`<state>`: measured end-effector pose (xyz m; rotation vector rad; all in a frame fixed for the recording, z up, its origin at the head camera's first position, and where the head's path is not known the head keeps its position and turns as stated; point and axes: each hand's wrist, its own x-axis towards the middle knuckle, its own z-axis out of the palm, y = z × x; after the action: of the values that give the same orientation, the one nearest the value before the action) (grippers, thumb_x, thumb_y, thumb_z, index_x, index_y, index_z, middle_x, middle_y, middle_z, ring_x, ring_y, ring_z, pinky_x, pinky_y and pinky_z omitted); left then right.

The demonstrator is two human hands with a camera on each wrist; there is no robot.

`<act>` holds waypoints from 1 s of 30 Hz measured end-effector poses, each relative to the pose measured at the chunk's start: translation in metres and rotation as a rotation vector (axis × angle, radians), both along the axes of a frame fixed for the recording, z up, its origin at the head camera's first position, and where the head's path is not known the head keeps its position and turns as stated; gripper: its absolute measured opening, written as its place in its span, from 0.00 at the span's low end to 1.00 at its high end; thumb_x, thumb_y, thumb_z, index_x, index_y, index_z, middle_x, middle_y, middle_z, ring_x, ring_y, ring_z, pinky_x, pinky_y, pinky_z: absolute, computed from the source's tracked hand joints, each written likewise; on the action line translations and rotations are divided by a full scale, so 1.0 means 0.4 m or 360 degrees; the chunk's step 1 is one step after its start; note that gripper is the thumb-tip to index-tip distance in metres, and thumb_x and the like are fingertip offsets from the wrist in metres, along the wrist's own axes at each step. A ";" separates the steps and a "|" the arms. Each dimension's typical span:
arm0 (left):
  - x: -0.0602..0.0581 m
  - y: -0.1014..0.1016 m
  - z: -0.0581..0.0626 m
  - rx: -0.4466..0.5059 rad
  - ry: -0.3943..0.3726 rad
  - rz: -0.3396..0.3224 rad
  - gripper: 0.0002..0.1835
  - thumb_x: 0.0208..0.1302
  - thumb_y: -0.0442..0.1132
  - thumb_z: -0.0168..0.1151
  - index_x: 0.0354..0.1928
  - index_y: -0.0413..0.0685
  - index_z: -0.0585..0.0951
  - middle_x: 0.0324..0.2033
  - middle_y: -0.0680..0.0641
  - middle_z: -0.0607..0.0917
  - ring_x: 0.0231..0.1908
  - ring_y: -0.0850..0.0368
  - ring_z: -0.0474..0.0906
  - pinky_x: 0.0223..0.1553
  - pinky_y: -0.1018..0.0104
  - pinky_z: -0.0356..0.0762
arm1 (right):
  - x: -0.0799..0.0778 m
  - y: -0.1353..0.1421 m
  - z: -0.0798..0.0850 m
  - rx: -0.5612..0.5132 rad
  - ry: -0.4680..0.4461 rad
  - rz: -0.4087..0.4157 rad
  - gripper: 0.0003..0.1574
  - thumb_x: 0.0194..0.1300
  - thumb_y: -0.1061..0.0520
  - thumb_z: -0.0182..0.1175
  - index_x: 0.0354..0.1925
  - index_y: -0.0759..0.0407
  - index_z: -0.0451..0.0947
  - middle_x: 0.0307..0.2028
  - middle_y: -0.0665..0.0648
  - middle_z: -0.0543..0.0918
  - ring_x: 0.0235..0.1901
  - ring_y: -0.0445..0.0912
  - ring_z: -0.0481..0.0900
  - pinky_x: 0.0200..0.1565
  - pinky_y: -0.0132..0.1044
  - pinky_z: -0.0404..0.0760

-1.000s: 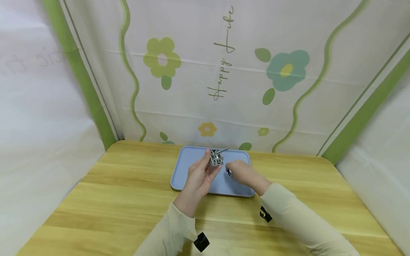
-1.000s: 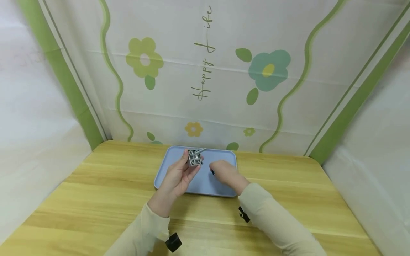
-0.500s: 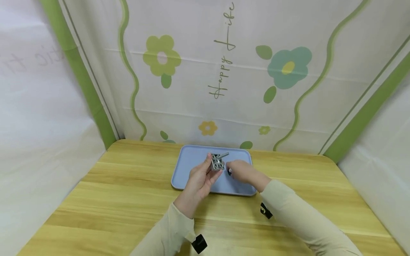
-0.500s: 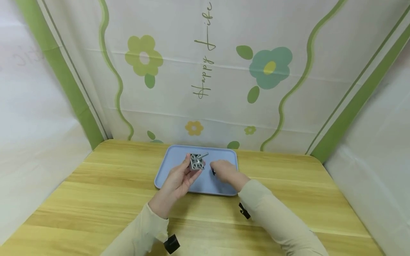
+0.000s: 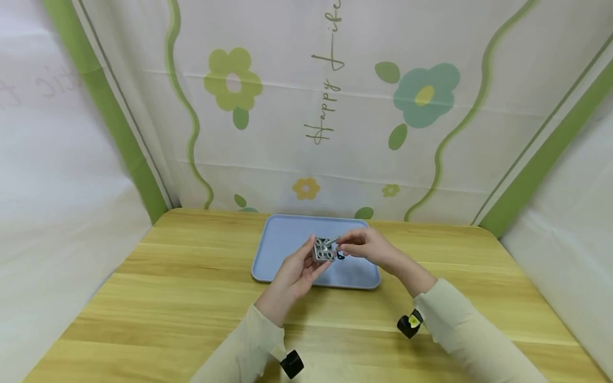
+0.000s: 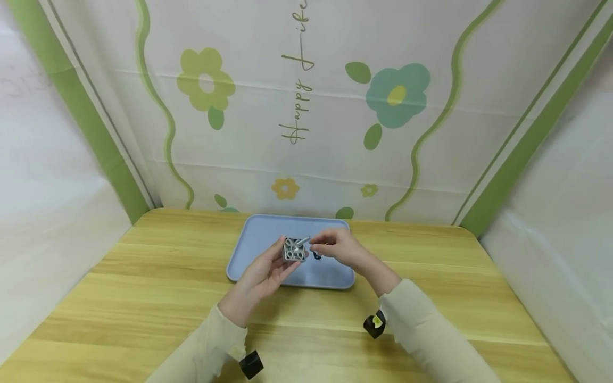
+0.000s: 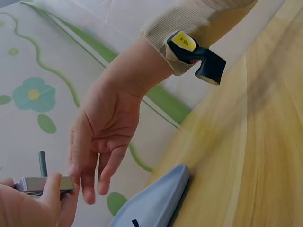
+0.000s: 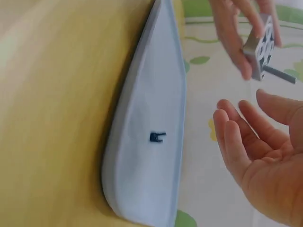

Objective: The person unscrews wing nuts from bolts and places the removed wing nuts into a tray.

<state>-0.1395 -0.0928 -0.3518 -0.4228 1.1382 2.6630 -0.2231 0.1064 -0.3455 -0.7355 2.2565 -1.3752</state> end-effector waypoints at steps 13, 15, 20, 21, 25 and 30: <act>0.002 -0.002 -0.029 0.0000 -0.0033 -0.0032 0.25 0.74 0.49 0.56 0.64 0.40 0.71 0.42 0.46 0.83 0.41 0.59 0.84 0.52 0.68 0.84 | 0.024 -0.023 -0.020 -0.0378 -0.0423 -0.0073 0.31 0.70 0.59 0.62 0.65 0.74 0.69 0.57 0.59 0.81 0.54 0.41 0.80 0.70 0.49 0.70; 0.001 -0.002 -0.034 -0.0004 -0.0046 -0.0035 0.26 0.74 0.49 0.56 0.66 0.40 0.70 0.43 0.46 0.82 0.42 0.59 0.83 0.52 0.68 0.84 | 0.027 -0.027 -0.023 -0.0395 -0.0425 -0.0107 0.31 0.70 0.59 0.61 0.65 0.73 0.69 0.57 0.59 0.81 0.54 0.41 0.80 0.71 0.50 0.69; 0.000 -0.003 -0.045 -0.0019 -0.0064 -0.0064 0.28 0.75 0.48 0.55 0.68 0.38 0.68 0.44 0.45 0.81 0.42 0.59 0.83 0.53 0.67 0.84 | 0.037 -0.034 -0.028 -0.0434 -0.0426 -0.0173 0.26 0.70 0.61 0.61 0.61 0.73 0.73 0.54 0.56 0.83 0.53 0.42 0.81 0.69 0.47 0.72; 0.000 -0.003 -0.046 -0.0019 -0.0062 -0.0068 0.28 0.75 0.48 0.55 0.68 0.38 0.68 0.44 0.45 0.81 0.42 0.59 0.83 0.53 0.67 0.84 | 0.040 -0.035 -0.029 -0.0446 -0.0433 -0.0186 0.24 0.70 0.61 0.61 0.60 0.74 0.74 0.53 0.56 0.83 0.52 0.42 0.81 0.68 0.46 0.73; 0.003 -0.006 -0.050 -0.0027 -0.0051 -0.0084 0.30 0.75 0.49 0.55 0.69 0.36 0.67 0.44 0.45 0.82 0.42 0.59 0.84 0.54 0.67 0.83 | 0.052 -0.040 -0.032 -0.0484 -0.0445 -0.0259 0.19 0.69 0.61 0.62 0.54 0.73 0.79 0.52 0.55 0.85 0.52 0.43 0.82 0.64 0.41 0.78; 0.007 -0.009 -0.063 -0.0074 -0.0034 -0.0120 0.30 0.74 0.48 0.56 0.68 0.32 0.68 0.41 0.45 0.85 0.40 0.59 0.86 0.52 0.67 0.84 | 0.064 -0.043 -0.035 -0.0473 -0.0456 -0.0341 0.14 0.69 0.62 0.62 0.49 0.70 0.83 0.49 0.55 0.86 0.49 0.42 0.83 0.64 0.44 0.78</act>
<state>-0.1365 -0.0966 -0.3769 -0.4074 1.1879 2.5657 -0.1973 0.0893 -0.3595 -0.3587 1.9735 -1.8158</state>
